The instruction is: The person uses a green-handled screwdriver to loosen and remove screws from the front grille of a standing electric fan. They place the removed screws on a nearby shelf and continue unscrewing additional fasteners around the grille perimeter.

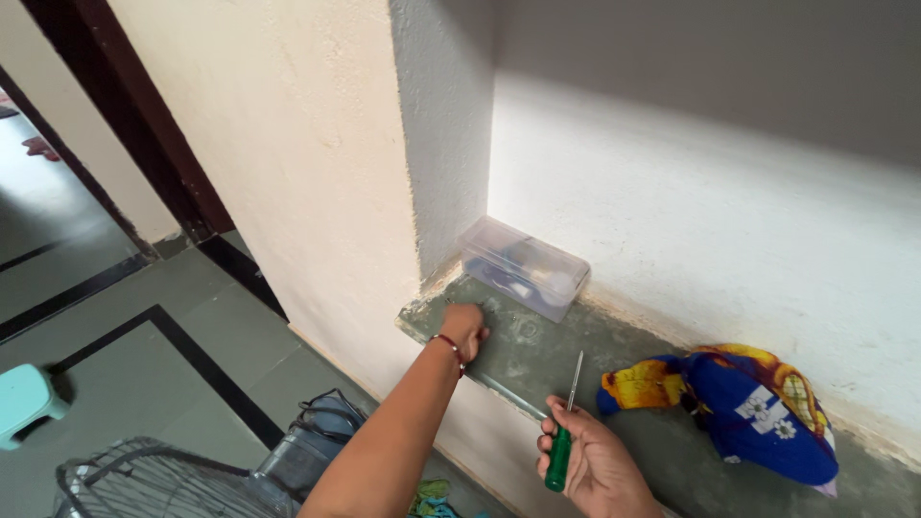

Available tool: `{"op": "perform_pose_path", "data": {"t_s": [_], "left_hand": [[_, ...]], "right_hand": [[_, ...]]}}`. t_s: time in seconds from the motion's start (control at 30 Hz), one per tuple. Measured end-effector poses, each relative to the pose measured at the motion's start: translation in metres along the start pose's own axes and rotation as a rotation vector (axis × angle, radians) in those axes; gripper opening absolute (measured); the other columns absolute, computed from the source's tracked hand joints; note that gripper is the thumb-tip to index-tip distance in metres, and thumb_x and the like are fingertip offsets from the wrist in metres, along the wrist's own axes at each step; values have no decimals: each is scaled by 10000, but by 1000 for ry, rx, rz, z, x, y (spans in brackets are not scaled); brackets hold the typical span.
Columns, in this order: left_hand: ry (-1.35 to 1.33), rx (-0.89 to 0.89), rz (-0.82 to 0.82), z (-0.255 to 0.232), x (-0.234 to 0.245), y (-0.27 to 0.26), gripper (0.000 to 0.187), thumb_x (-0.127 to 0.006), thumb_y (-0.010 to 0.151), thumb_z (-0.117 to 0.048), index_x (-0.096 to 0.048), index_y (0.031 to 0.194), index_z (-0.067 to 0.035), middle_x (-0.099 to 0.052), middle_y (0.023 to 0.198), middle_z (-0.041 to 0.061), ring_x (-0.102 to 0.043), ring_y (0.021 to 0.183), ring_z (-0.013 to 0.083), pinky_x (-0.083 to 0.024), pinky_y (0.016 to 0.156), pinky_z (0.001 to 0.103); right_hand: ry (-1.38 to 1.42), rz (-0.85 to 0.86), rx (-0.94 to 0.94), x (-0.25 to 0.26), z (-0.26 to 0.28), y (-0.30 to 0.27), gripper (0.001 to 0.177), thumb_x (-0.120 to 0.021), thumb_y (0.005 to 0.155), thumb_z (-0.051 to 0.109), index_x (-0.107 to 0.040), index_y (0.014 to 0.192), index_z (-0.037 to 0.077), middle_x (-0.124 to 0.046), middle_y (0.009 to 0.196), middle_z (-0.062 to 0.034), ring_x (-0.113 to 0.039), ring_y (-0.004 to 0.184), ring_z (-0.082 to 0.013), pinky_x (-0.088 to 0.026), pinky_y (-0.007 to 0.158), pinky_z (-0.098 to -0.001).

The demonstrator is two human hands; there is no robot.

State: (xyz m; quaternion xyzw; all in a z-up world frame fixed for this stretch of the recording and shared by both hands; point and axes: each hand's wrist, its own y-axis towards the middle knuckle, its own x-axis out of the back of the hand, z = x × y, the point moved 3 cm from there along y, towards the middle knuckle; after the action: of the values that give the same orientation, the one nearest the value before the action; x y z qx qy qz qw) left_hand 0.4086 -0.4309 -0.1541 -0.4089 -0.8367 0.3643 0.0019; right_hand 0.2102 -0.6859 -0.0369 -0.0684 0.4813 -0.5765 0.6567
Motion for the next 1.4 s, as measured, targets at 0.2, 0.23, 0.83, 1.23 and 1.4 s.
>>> {"op": "perform_pose_path", "data": {"t_s": [0.2,0.23,0.83,1.23,1.4], "left_hand": [[1182,-1313,166,-15,6,-65,511,-477,865,79,-632,1334,-52,-600,1465,168,-607,1300,357,-526,1107,464],[1310,-1410,137,-12,3,-74,505,-489,869,41,-610,1351,-47,-570,1482,159,-539,1355,355,-428,1141,506],[1574,-1134,156,-32,-6,-141,996,-517,811,28,20,1626,-172,-331,1635,58,-89,1571,351,33,1218,623],[1573,-964,67,-147,69,-172,637,-385,1022,-239,-178,1624,-229,-277,1687,37,-86,1563,439,-111,1204,697],[1948,-530,161,-162,141,-257,748,-263,1030,-570,112,1627,-322,128,1710,101,147,1557,404,-24,1209,677]], "right_hand": [[-5,81,-32,11,-8,18,200,-670,886,191,-620,1077,161,-591,791,-23,-585,672,-189,-507,535,-367],[-9,78,-37,15,-11,20,202,-666,883,185,-616,1078,163,-595,796,-28,-584,672,-193,-505,538,-367],[28,2,-32,23,-13,20,165,-666,920,176,-640,1080,148,-570,791,-15,-552,681,-174,-483,551,-338],[369,-80,-51,-33,3,34,122,-517,1002,105,-545,1066,5,-626,908,-95,-628,761,-197,-554,666,-337],[442,137,-228,-79,-23,63,220,-564,984,166,-566,1052,-43,-620,859,-98,-616,674,-150,-541,546,-211]]}}
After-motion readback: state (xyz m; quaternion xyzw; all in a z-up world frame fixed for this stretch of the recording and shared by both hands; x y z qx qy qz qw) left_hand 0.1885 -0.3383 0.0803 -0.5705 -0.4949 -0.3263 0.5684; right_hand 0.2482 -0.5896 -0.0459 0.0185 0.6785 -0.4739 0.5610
